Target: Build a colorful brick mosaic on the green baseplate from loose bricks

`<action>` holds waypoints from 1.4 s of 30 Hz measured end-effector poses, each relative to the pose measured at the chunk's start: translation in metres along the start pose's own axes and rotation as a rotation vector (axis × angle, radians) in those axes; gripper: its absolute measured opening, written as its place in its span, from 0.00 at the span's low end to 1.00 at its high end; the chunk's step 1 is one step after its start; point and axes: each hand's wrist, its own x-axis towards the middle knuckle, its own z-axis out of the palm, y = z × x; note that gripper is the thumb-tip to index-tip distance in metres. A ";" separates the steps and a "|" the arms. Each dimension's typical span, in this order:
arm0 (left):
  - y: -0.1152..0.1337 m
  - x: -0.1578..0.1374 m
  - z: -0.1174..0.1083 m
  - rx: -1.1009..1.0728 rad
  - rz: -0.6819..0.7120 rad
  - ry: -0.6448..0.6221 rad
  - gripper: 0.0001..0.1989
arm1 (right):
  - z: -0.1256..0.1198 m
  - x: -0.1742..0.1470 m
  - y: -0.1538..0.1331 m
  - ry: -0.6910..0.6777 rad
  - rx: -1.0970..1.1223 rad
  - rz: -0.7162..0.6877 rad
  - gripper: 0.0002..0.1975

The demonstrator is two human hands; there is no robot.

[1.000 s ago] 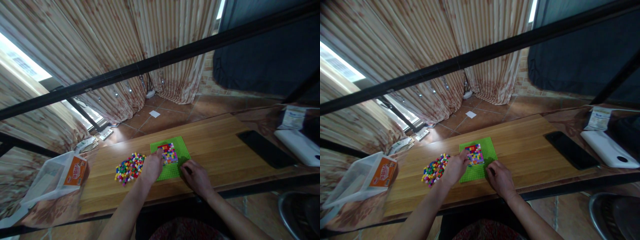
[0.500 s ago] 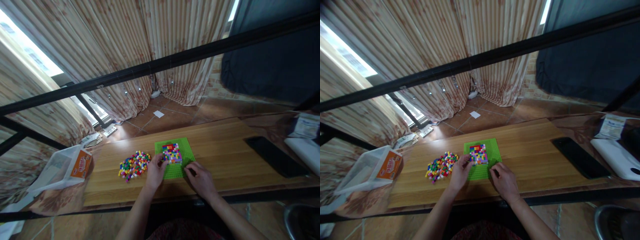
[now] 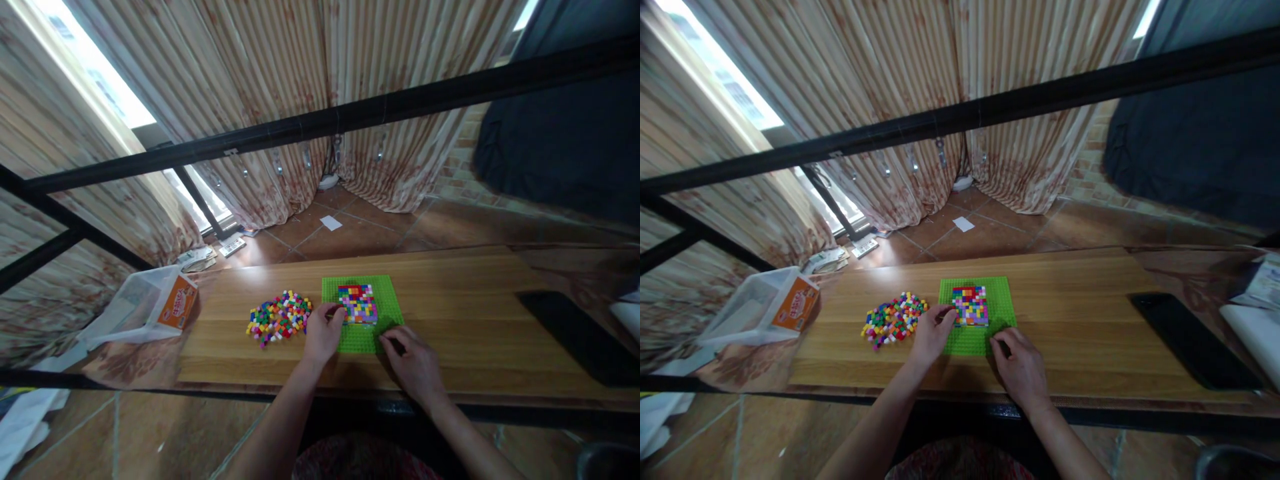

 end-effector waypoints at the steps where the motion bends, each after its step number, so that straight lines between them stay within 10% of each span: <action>1: 0.002 -0.001 0.001 0.016 0.005 0.009 0.11 | 0.000 0.000 0.000 -0.007 -0.004 0.001 0.11; 11: 0.015 -0.008 0.011 0.469 0.183 0.137 0.10 | -0.001 0.001 -0.001 -0.027 0.003 0.013 0.11; 22: 0.009 -0.024 0.003 0.292 0.180 0.129 0.15 | -0.001 0.000 0.003 -0.044 0.016 -0.025 0.11; 32: -0.042 -0.068 -0.086 0.330 0.135 0.392 0.15 | -0.002 -0.002 0.005 -0.065 -0.042 -0.056 0.14; 42: -0.106 -0.040 -0.169 0.750 -0.038 0.658 0.21 | -0.005 -0.011 0.001 -0.080 -0.121 -0.113 0.17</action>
